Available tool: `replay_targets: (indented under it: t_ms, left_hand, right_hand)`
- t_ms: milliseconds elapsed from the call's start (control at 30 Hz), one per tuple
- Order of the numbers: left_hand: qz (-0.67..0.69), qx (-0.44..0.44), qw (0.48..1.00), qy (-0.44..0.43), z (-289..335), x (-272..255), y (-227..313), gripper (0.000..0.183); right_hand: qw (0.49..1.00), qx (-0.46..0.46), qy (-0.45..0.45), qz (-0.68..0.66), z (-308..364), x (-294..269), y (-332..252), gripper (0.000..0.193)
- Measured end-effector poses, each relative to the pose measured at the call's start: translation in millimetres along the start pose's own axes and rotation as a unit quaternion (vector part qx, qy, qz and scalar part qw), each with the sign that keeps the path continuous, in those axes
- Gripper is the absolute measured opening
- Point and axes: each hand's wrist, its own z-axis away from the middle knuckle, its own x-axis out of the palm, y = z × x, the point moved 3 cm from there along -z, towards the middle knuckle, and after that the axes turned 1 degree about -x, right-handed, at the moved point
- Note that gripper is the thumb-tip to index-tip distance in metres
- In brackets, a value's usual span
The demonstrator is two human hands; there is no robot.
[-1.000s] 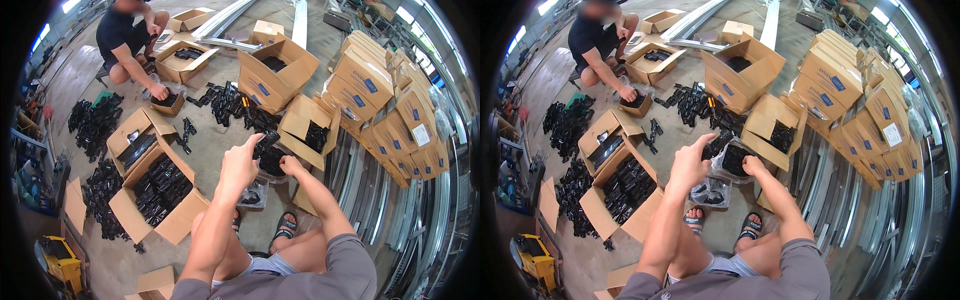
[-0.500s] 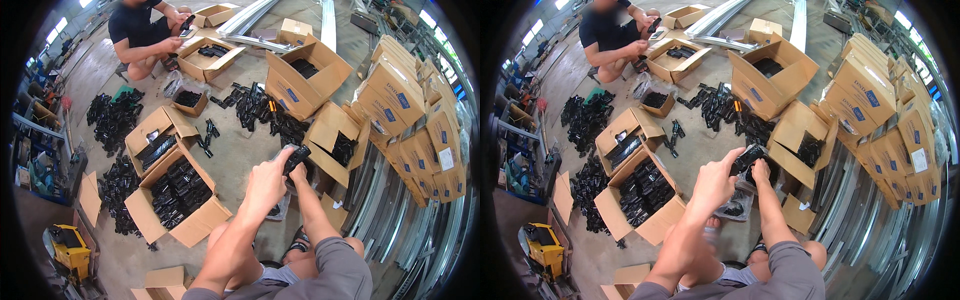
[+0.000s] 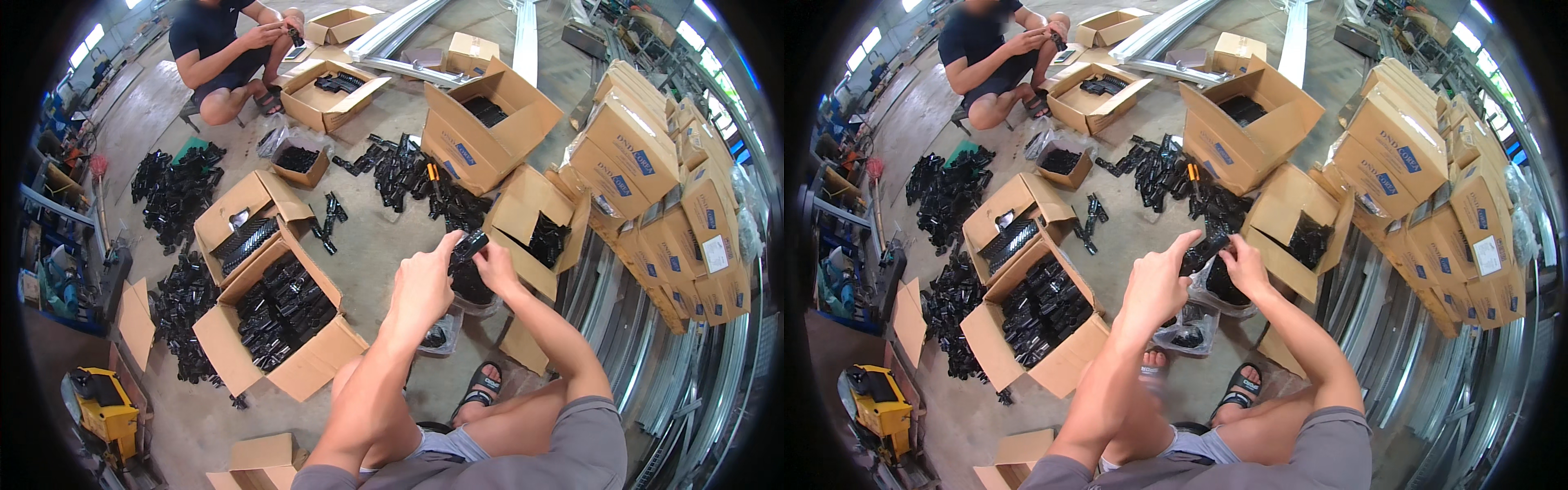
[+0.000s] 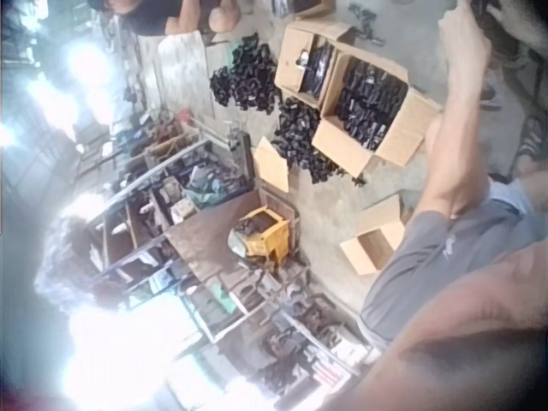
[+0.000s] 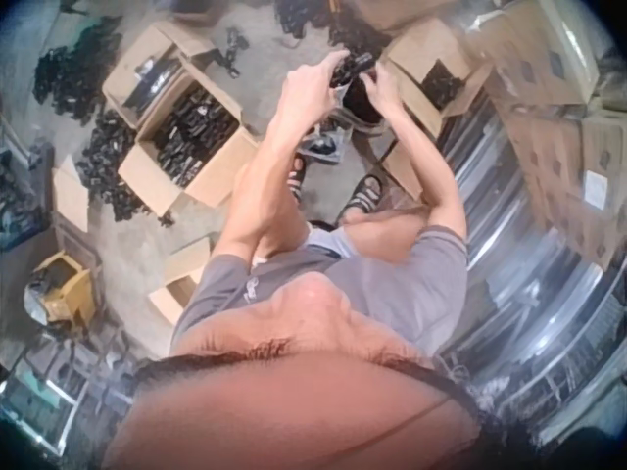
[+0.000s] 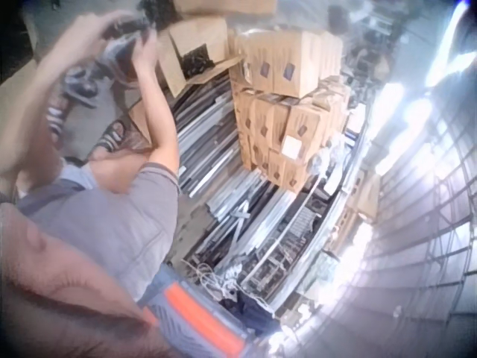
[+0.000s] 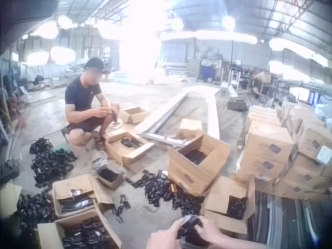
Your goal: The person sorts black metal joints by hand, taking them from cardboard boxes and placing them into other boxes on the floor.
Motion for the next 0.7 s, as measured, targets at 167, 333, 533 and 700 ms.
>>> replay_targets:
  t_ms: [167, 333, 533, 700]
  left_hand:
    - [-0.015, 0.014, 1.000, -0.016, 4.6, 4.8, 8.2, 0.073]
    - [-0.048, 0.064, 0.996, -0.045, 17.3, 21.0, 20.0, 0.074]
    - [-0.039, 0.112, 0.992, -0.052, 29.9, 38.1, 29.6, 0.079]
    - [-0.052, 0.148, 0.987, -0.045, 36.7, 38.7, 30.2, 0.071]
  right_hand:
    - [0.980, -0.071, 0.125, -0.140, 40.7, -100.5, -111.0, 0.019]
    - [0.974, -0.223, 0.045, 0.009, 79.9, -122.5, -146.6, 0.015]
    - [0.968, -0.231, 0.059, 0.074, 96.4, -114.2, -132.8, 0.015]
    - [0.958, -0.257, 0.038, 0.121, 102.3, -112.0, -133.9, 0.013]
